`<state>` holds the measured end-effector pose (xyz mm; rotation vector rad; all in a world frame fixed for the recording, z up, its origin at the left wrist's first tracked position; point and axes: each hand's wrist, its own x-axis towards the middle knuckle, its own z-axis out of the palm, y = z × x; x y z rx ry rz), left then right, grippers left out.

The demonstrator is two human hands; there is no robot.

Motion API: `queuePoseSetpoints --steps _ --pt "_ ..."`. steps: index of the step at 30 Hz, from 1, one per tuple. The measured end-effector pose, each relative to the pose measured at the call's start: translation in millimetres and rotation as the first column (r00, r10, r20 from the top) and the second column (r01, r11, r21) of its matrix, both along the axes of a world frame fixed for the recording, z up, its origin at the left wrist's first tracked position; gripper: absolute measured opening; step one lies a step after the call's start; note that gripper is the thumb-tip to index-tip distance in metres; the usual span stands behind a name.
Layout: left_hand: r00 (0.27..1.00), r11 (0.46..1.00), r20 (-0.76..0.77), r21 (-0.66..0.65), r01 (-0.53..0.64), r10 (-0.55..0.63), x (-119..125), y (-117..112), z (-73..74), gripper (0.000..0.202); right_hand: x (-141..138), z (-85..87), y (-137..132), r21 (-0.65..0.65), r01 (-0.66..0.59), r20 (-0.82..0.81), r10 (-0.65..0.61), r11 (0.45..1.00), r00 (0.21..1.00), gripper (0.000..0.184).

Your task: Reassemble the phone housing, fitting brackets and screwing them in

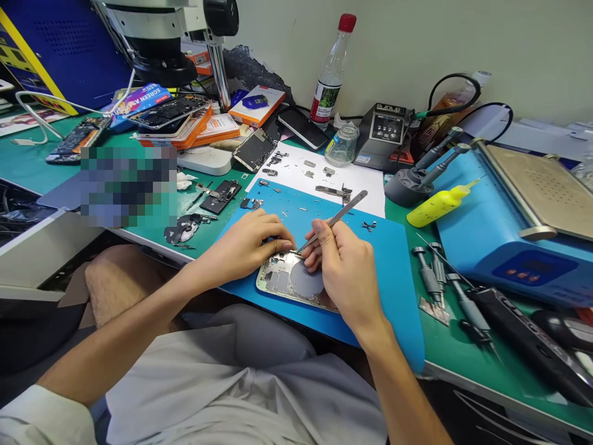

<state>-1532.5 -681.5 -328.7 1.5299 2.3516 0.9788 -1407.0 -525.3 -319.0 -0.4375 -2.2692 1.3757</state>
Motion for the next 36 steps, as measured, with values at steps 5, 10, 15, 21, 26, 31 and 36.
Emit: queuePoseSetpoints --steps 5,10,15,21,26,31,36 --pt "1.0 1.0 0.001 -0.002 -0.001 0.001 0 1 0.2 0.015 0 0.4 -1 0.0 0.021 0.014 -0.021 1.0 1.0 0.043" --pt "1.0 1.0 -0.005 -0.031 -0.004 0.003 2 1 1.9 0.014 0 0.5 -1 0.003 0.031 0.021 -0.031 1.0 0.999 0.043" --pt "0.999 0.998 -0.017 -0.051 0.038 -0.039 0 -2 6.7 0.014 1 -0.2 -2 0.003 0.037 0.013 -0.037 0.999 0.999 0.043" --pt "0.998 0.991 -0.037 -0.125 0.04 -0.045 0 1 20.8 0.008 3 0.3 -4 0.022 0.031 -0.006 -0.031 0.999 1.0 0.043" --pt "0.991 0.986 -0.129 -0.166 0.0 -0.022 10 7 28.1 0.012 6 0.7 -3 0.018 0.024 -0.016 -0.024 1.0 1.0 0.044" --pt "0.985 0.99 -0.172 -0.143 -0.002 -0.023 14 5 25.1 0.014 12 -2.5 6 -0.213 -0.011 0.016 0.014 0.977 1.0 0.044" --pt "0.988 0.995 -0.152 -0.098 -0.011 -0.004 12 4 19.6 0.015 15 -4.7 6 -0.202 -0.025 -0.007 0.024 0.979 1.0 0.042"
